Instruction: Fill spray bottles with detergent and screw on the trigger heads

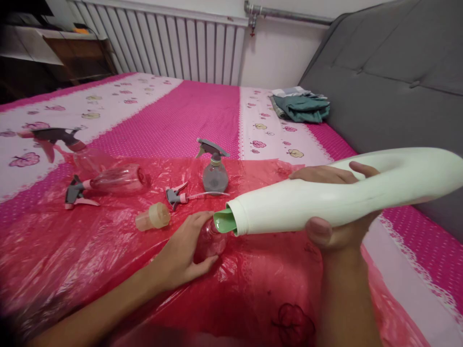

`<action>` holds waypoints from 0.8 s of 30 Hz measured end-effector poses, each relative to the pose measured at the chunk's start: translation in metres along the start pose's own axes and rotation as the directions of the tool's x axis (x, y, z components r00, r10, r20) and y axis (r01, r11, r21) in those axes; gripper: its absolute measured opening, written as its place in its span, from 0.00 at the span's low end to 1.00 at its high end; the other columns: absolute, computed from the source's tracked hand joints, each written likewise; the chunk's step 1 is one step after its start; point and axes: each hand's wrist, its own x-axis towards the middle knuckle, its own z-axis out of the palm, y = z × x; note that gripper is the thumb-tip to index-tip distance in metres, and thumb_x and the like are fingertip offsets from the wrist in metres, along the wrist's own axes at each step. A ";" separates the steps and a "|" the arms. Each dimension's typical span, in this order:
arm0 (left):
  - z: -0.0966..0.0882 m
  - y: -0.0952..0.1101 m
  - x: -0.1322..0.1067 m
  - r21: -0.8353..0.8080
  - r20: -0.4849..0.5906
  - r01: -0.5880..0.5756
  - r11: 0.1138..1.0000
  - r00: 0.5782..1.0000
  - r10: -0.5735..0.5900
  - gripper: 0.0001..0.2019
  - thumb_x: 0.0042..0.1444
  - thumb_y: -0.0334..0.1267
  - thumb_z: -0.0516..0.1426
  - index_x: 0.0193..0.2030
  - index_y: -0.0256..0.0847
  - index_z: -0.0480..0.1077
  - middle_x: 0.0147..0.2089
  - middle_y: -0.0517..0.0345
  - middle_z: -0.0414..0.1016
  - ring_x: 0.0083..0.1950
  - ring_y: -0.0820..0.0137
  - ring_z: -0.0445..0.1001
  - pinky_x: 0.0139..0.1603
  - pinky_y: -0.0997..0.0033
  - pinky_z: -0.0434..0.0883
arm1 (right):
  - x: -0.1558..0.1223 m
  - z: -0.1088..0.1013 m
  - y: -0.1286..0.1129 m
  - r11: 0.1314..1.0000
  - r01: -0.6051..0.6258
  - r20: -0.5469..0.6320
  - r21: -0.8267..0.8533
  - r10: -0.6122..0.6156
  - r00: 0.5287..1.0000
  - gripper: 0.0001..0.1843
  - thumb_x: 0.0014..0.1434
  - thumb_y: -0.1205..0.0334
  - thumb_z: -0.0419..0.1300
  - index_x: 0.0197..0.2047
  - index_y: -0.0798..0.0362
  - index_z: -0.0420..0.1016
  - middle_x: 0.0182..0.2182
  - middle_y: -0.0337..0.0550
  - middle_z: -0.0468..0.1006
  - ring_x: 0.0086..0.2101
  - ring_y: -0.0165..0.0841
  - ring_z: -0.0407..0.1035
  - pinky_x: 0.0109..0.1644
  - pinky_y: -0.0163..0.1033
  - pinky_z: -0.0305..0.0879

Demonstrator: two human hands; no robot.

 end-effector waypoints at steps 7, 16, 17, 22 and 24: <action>0.000 0.000 0.000 -0.002 -0.006 -0.005 1.000 1.000 0.005 0.43 0.66 0.40 0.67 0.82 0.51 0.50 0.74 0.39 0.72 0.72 0.45 0.78 0.72 0.36 0.81 | 0.000 -0.001 0.000 1.000 -0.017 0.013 0.003 0.017 1.000 0.44 0.69 0.18 0.47 0.41 0.47 0.87 0.33 0.39 0.90 0.38 0.47 0.85 0.72 0.62 0.60; 0.000 0.000 0.001 0.001 -0.008 -0.006 1.000 1.000 0.006 0.43 0.66 0.40 0.67 0.81 0.50 0.50 0.73 0.39 0.72 0.72 0.44 0.77 0.72 0.36 0.81 | -0.001 0.001 0.001 0.999 -0.028 -0.004 0.030 0.028 1.000 0.42 0.68 0.19 0.50 0.42 0.46 0.88 0.33 0.39 0.90 0.38 0.48 0.85 0.74 0.63 0.60; 0.000 0.000 0.001 0.004 -0.008 -0.007 1.000 1.000 0.007 0.43 0.66 0.40 0.68 0.81 0.50 0.50 0.73 0.39 0.72 0.71 0.44 0.78 0.71 0.36 0.81 | -0.001 0.001 0.001 0.999 -0.027 -0.001 0.027 0.027 1.000 0.42 0.68 0.19 0.50 0.41 0.46 0.88 0.33 0.39 0.90 0.38 0.48 0.85 0.74 0.63 0.60; 0.001 0.000 0.000 -0.003 -0.006 -0.007 1.000 1.000 0.007 0.44 0.66 0.41 0.68 0.82 0.50 0.50 0.74 0.40 0.72 0.72 0.45 0.77 0.72 0.36 0.80 | 0.000 -0.001 0.000 1.000 -0.012 0.005 -0.004 0.012 1.000 0.44 0.69 0.19 0.47 0.41 0.48 0.88 0.33 0.40 0.90 0.38 0.48 0.85 0.72 0.64 0.60; 0.001 0.000 -0.001 -0.010 -0.005 -0.002 1.000 1.000 0.002 0.44 0.66 0.41 0.68 0.82 0.51 0.50 0.74 0.40 0.72 0.72 0.45 0.77 0.73 0.36 0.80 | 0.000 -0.002 0.000 1.000 -0.027 0.012 0.005 0.027 1.000 0.44 0.69 0.18 0.48 0.41 0.47 0.88 0.33 0.41 0.90 0.39 0.48 0.85 0.73 0.65 0.60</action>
